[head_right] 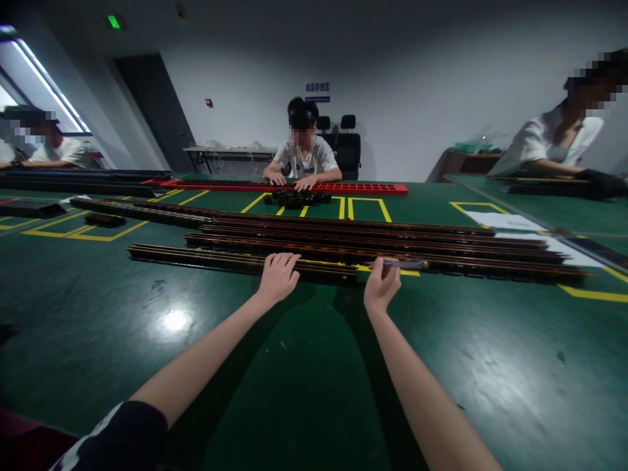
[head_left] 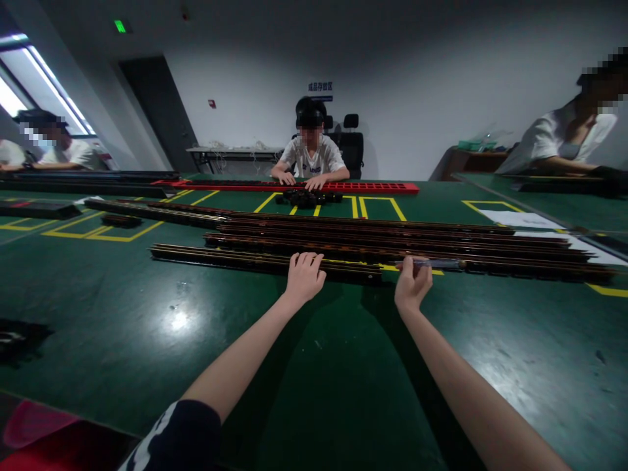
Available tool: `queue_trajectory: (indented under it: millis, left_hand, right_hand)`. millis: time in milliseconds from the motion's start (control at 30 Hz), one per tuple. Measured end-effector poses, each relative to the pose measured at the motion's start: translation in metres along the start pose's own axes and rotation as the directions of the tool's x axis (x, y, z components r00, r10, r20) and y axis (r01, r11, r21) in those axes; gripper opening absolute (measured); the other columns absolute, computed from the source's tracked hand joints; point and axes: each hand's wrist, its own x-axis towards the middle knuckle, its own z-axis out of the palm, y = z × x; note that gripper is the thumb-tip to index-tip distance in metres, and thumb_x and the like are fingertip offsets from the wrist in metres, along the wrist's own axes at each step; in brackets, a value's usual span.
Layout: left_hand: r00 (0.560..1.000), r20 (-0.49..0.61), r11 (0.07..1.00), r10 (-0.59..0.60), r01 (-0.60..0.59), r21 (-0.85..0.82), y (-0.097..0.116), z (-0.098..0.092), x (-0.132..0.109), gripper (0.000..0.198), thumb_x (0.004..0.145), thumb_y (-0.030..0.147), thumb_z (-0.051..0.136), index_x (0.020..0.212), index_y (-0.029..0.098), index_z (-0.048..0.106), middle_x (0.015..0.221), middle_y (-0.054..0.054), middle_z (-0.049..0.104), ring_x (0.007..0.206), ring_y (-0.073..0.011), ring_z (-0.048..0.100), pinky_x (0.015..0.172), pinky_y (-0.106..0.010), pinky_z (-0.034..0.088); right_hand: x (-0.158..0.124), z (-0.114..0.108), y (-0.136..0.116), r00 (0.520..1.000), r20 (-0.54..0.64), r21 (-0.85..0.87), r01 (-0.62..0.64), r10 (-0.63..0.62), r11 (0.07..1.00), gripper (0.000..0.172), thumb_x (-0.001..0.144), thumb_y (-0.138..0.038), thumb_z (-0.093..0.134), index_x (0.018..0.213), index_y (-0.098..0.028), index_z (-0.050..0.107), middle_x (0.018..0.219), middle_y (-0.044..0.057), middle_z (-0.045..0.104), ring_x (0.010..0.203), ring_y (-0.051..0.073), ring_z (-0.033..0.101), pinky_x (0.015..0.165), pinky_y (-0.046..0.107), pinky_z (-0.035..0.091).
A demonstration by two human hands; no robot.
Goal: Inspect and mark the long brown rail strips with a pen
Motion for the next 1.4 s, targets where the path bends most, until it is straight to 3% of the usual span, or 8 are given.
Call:
queue_trajectory:
  millis: [133,267,433,567,700,833,1133,1400]
  left_hand:
    - [1.0,0.012,1.0,-0.019,0.019,0.02,-0.001,0.002,-0.001,0.039,0.09,0.024,0.037,0.12,0.018,0.06,0.119,-0.011,0.064,0.113,-0.0266,0.055,0.105,-0.051,0.035]
    - [1.0,0.025,1.0,-0.01,0.01,0.017,-0.001,0.002,-0.001,0.039,0.089,0.022,0.038,0.121,0.018,0.059,0.119,-0.011,0.064,0.112,-0.0263,0.055,0.103,-0.05,0.036]
    - [0.999,0.048,1.0,-0.025,0.024,0.006,-0.001,0.0,0.001,0.037,0.089,0.023,0.039,0.12,0.017,0.06,0.118,-0.01,0.064,0.111,-0.0257,0.054,0.102,-0.047,0.036]
    - [1.0,0.029,1.0,-0.012,0.012,0.004,0.0,0.0,0.002,0.035,0.09,0.029,0.041,0.117,0.019,0.061,0.117,-0.009,0.065,0.107,-0.026,0.055,0.099,-0.045,0.037]
    - [1.0,0.023,1.0,0.015,-0.016,0.02,0.001,0.0,0.002,0.034,0.09,0.033,0.043,0.116,0.019,0.061,0.114,-0.008,0.066,0.101,-0.0264,0.054,0.093,-0.044,0.039]
    - [0.999,0.013,0.999,0.041,-0.041,0.018,0.001,0.0,0.001,0.034,0.091,0.034,0.044,0.115,0.019,0.062,0.113,-0.008,0.066,0.1,-0.026,0.054,0.09,-0.042,0.04]
    - [0.994,0.018,0.993,0.111,-0.11,-0.046,0.004,0.0,0.0,0.039,0.094,0.035,0.04,0.123,0.015,0.057,0.119,-0.009,0.064,0.108,-0.0236,0.054,0.097,-0.041,0.038]
    - [0.998,-0.063,1.0,-0.017,0.017,-0.003,0.003,0.005,0.0,0.036,0.095,0.031,0.036,0.118,0.018,0.062,0.119,-0.009,0.065,0.117,-0.0257,0.052,0.102,-0.045,0.035]
  right_hand:
    - [-0.007,0.003,0.0,0.958,0.189,-0.016,0.224,-0.217,0.975,0.018,0.083,-0.038,0.049,0.08,-0.021,0.054,0.075,0.006,0.067,0.074,0.023,0.063,0.076,0.037,0.045]
    - [-0.012,0.007,0.002,0.855,0.34,-0.041,0.429,-0.392,0.902,0.017,0.086,-0.035,0.049,0.084,-0.022,0.059,0.081,0.005,0.069,0.079,0.022,0.063,0.079,0.037,0.043]
    - [-0.015,0.009,0.006,0.723,0.479,-0.071,0.597,-0.497,0.799,0.02,0.092,-0.026,0.04,0.093,-0.021,0.059,0.088,0.006,0.07,0.082,0.022,0.063,0.083,0.039,0.04]
    - [-0.02,0.01,0.005,0.573,0.594,-0.061,0.732,-0.564,0.679,0.012,0.091,-0.026,0.044,0.091,-0.02,0.054,0.096,0.009,0.07,0.087,0.024,0.063,0.086,0.04,0.039]
    - [-0.024,0.011,0.002,0.438,0.691,-0.057,0.826,-0.575,0.56,0.016,0.092,-0.028,0.044,0.1,-0.018,0.053,0.086,0.008,0.066,0.084,0.024,0.06,0.086,0.04,0.038]
    - [-0.024,0.011,0.001,0.446,0.702,-0.123,0.844,-0.555,0.523,0.013,0.091,-0.028,0.045,0.095,-0.018,0.053,0.083,0.008,0.063,0.081,0.024,0.056,0.083,0.038,0.037]
    - [-0.026,0.012,-0.003,0.547,0.662,-0.286,0.816,-0.512,0.502,0.009,0.08,-0.023,0.052,0.086,-0.018,0.05,0.08,0.008,0.062,0.08,0.025,0.052,0.081,0.036,0.032]
    - [-0.026,0.012,-0.002,0.602,0.632,-0.363,0.787,-0.489,0.499,0.026,0.071,0.0,0.042,0.087,-0.019,0.051,0.082,0.008,0.064,0.085,0.025,0.055,0.084,0.036,0.029]
